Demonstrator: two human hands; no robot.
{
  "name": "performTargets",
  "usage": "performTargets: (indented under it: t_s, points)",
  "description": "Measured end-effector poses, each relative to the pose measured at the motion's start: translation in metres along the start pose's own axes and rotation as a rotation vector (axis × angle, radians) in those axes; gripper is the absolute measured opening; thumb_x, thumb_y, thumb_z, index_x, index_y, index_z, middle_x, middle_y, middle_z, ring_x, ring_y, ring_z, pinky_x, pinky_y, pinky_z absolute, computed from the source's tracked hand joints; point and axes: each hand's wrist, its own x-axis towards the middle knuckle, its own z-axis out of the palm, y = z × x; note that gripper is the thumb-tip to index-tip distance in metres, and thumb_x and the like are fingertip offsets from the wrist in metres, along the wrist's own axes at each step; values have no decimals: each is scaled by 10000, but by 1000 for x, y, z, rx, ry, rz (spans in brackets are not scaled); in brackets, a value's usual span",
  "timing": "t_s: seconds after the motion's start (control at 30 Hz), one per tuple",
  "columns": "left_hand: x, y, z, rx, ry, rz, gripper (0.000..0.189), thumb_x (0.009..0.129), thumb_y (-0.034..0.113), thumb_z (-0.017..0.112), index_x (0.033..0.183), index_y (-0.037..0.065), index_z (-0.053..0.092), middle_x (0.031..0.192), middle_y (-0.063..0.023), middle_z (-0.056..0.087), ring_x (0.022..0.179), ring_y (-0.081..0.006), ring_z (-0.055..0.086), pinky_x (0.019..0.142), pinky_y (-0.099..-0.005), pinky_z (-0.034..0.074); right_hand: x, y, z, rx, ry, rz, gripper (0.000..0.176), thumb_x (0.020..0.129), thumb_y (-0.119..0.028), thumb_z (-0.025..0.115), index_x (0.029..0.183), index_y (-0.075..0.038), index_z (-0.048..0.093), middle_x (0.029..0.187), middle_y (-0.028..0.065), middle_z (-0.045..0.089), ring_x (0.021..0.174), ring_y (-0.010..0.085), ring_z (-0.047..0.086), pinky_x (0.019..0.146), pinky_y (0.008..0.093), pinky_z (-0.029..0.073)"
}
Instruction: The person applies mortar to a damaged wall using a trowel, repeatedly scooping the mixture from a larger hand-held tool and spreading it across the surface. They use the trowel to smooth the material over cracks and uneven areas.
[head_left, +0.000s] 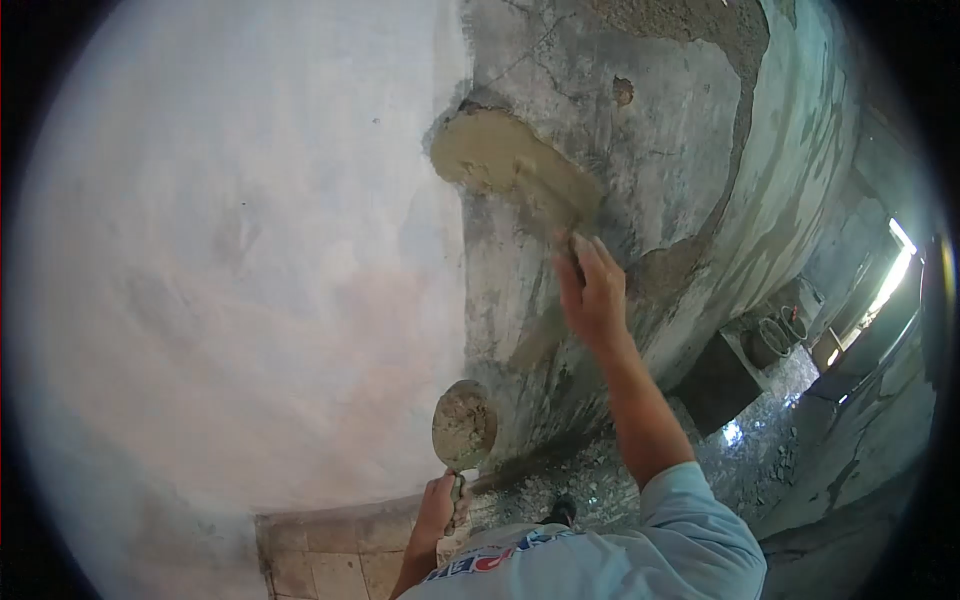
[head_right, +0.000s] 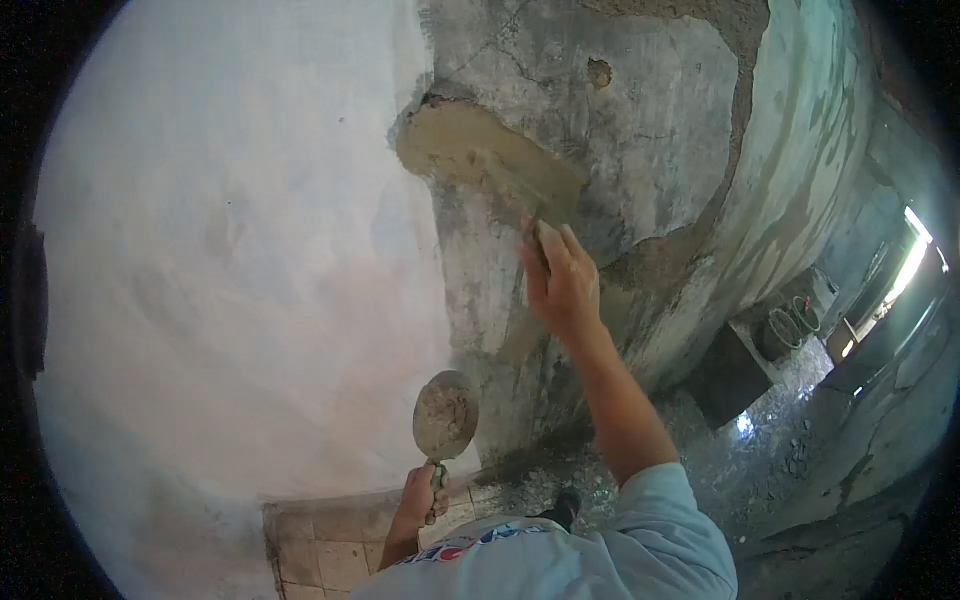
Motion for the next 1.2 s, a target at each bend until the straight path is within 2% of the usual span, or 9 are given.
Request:
performTargets:
  t_s: [0.17,0.37,0.57,0.67,0.77,0.87,0.93,1.0,1.2]
  points:
    - [-7,-2,-8,-19,46,0,496,1082,470,417,795,79,520,552,-10,455,376,-122,380,360,-296,317,63,-15,3,89,-106,2,254,1024,-228,582,923,5,594,815,198,617,766,422,617,654,474,460]
    - [-8,-5,-16,-71,92,15,504,1075,490,424,784,88,515,537,2,430,356,-116,362,337,-287,286,98,-8,9,107,-317,117,305,1052,-248,531,947,21,631,698,190,566,627,394,540,645,438,458]
    - [-6,-5,-20,-91,135,-5,506,1084,487,417,778,97,522,537,13,435,365,-100,360,351,-277,294,108,-28,-12,243,-471,413,351,1073,-257,497,989,33,675,645,85,541,598,194,545,627,374,467]
    - [-5,-1,-17,-86,122,-9,502,1081,483,422,777,95,517,534,12,431,365,-103,359,351,-281,295,100,-27,-11,121,-447,287,364,1081,-257,483,1013,41,680,646,38,545,571,124,540,576,337,460]
    - [-7,3,-12,-35,131,18,495,1066,508,426,790,106,510,527,18,409,358,-102,346,338,-284,293,89,-47,-22,260,-490,533,374,1081,-278,477,1039,40,669,625,30,537,508,107,513,516,322,439]
    - [-6,0,-13,-23,123,9,501,1066,511,421,791,102,509,527,19,406,361,-103,342,340,-285,291,68,-42,-2,598,-304,567,394,1077,-304,464,1053,40,654,590,21,523,467,100,488,478,311,423]
    - [-1,1,-13,-48,106,-16,508,1066,511,416,787,97,508,527,15,407,358,-106,345,338,-285,286,67,-41,12,588,-283,405,408,1074,-313,446,1043,40,648,582,16,528,464,96,475,463,310,411]
    - [-2,3,-12,-37,97,-36,505,1070,502,412,790,93,509,533,11,415,365,-106,352,344,-285,285,69,-46,31,683,-300,479,396,1070,-297,434,1028,33,648,570,21,525,457,108,479,461,315,409]
    - [3,3,-12,-46,87,-49,497,1078,482,403,799,85,507,550,-2,429,382,-111,367,357,-292,284,71,-56,50,577,-306,476,410,1078,-289,414,1053,53,638,590,5,491,461,92,452,461,289,385]
